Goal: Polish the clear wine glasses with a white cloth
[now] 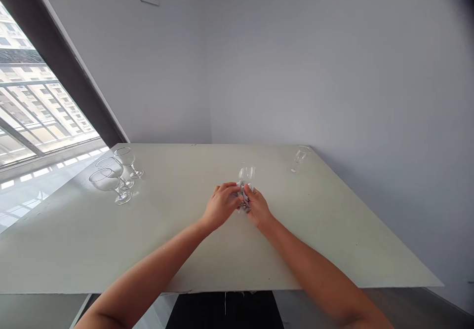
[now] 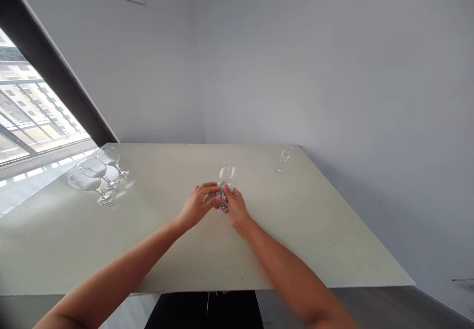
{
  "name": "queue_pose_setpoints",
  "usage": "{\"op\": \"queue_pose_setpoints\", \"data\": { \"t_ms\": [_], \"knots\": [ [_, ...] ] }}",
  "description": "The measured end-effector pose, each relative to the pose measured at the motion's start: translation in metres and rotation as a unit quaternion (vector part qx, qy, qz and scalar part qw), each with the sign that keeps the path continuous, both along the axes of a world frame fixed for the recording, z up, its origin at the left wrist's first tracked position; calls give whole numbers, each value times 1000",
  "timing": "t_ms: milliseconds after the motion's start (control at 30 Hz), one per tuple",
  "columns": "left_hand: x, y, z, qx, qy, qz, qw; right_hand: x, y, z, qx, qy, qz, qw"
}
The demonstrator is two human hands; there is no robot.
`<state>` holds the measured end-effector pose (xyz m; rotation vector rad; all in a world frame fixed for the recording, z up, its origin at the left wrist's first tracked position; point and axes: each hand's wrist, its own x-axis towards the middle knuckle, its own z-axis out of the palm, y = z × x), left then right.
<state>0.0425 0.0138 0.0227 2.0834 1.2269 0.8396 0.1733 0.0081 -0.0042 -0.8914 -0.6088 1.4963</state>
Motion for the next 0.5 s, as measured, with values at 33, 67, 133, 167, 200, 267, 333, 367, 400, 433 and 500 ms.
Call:
{"op": "queue_pose_setpoints", "data": {
  "t_ms": [33, 67, 133, 167, 200, 267, 333, 367, 400, 433, 500],
  "knots": [
    [-5, 4, 3, -52, -51, 7, 997, 0, 0, 1, -2, 11, 32, 999],
    [-9, 8, 5, -113, -107, -2, 988, 0, -1, 3, 0, 27, 64, 998],
    [-15, 15, 5, -254, -222, -77, 938, -2, -5, 6, 1, 57, 123, 991],
    [-17, 17, 4, -322, -272, -131, 898, -3, -7, 7, -4, 67, 151, 986],
    [-19, 18, 1, -377, -313, -182, 853, -5, -9, 7, -10, 71, 179, 981],
    [-21, 19, -6, -442, -371, -239, 781, -7, -11, 6, -19, 70, 232, 970],
    [-22, 18, -13, -461, -416, -243, 745, -8, -10, 3, -21, 72, 252, 965],
    [-22, 17, -15, -460, -434, -233, 739, -8, -9, 2, -19, 71, 252, 965],
    [-21, 17, -18, -456, -448, -218, 738, -8, -7, 1, -17, 67, 247, 967],
    [-21, 16, -19, -451, -457, -201, 739, -7, -6, 1, -13, 56, 241, 969],
    [-21, 16, -20, -444, -462, -171, 748, -5, -4, 2, -5, 18, 230, 973]
  ]
}}
